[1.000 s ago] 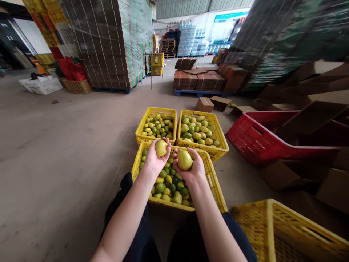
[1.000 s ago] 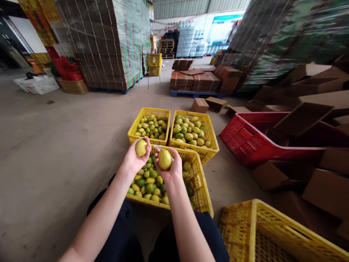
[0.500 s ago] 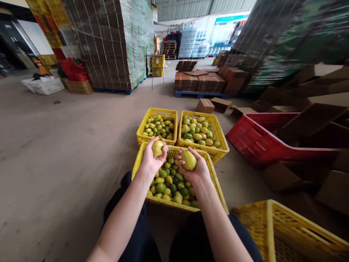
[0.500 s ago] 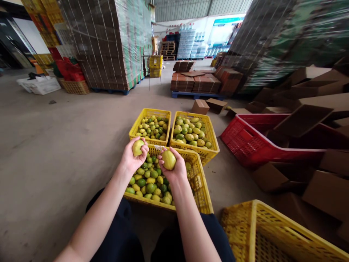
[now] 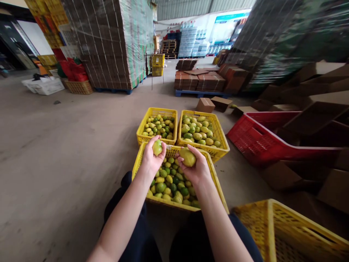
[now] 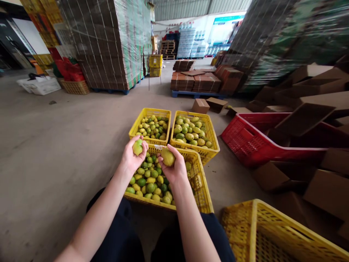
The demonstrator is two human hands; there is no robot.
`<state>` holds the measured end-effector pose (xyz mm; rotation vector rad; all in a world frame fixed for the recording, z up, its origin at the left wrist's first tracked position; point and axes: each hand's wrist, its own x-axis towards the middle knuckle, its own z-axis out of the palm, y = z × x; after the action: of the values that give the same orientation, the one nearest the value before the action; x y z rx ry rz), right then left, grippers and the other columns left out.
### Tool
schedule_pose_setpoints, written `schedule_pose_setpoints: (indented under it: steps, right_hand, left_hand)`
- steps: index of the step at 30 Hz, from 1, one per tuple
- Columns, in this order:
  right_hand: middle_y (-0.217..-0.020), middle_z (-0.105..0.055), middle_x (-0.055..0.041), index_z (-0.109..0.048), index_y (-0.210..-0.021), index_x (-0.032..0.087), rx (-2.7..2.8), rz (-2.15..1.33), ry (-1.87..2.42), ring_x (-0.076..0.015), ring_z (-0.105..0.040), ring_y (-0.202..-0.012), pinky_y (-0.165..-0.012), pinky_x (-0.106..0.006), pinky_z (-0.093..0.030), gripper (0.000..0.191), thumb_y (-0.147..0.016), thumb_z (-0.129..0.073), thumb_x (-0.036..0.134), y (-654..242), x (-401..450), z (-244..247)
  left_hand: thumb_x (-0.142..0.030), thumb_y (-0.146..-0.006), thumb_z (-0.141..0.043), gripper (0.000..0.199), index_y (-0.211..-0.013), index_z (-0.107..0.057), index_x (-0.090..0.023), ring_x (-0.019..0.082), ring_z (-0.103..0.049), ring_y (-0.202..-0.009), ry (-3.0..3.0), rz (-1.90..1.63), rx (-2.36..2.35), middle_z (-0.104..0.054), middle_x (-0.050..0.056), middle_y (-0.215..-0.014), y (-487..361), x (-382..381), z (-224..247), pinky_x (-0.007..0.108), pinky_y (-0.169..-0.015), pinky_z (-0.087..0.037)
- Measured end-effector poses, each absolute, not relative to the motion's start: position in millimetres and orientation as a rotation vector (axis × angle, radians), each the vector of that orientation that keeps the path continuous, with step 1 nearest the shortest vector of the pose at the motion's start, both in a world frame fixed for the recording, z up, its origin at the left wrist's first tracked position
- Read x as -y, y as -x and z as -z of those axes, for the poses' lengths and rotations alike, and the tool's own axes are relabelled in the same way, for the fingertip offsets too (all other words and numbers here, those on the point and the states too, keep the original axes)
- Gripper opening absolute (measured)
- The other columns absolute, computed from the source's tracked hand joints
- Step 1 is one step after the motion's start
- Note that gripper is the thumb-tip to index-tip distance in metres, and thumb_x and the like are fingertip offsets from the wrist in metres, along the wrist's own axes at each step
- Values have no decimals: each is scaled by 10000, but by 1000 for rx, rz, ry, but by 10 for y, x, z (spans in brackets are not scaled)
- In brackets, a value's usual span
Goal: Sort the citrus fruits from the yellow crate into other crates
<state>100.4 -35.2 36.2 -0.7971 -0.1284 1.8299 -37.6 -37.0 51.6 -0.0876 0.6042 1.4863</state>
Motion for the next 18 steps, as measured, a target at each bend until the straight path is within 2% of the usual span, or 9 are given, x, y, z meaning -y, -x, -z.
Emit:
schedule_pose_setpoints:
  steps: [2,5,8,14,18]
  right_hand:
    - [-617,-604,-54,-569,-810,144,113,-1851,784,-138,-574,-537,-351,-152,-425,65,-751,-549,164,-1030,348,-366]
    - [-629,-611,-78,-585,-833,123,113,-1929,747,-140,-556,-509,-372,-188,-450,159,-784,-489,239,-1059,337,-332]
    - [-629,-630,-86,-600,-830,135,181,-1930,735,-144,-526,-458,-362,-222,-442,224,-791,-416,257,-1062,323,-275]
    - [-583,-610,-77,-599,-804,132,227,-1894,744,-94,-386,-336,-265,-174,-313,288,-828,-328,229,-1049,333,-286]
    - [-621,-618,-96,-579,-801,134,136,-1915,761,-99,-458,-393,-309,-168,-400,292,-870,-339,286,-1059,343,-363]
  left_hand:
    - [-142,-795,-590,35,-801,-561,-123,66,-567,-585,98,-1454,-584,-579,1,-675,375,372,-515,158,-554,-528]
    - [-197,-856,-509,116,-796,-566,-116,99,-596,-599,112,-1374,-538,-603,22,-676,363,373,-504,212,-551,-544]
    - [-193,-888,-441,169,-843,-581,-109,104,-614,-613,126,-1331,-513,-621,31,-697,351,375,-495,202,-525,-535]
    - [-210,-878,-396,208,-861,-573,-101,106,-598,-603,177,-1335,-539,-587,45,-663,380,400,-512,147,-466,-504]
    - [-272,-841,-392,261,-885,-563,-81,128,-580,-605,172,-1285,-545,-576,99,-699,402,410,-527,148,-425,-485]
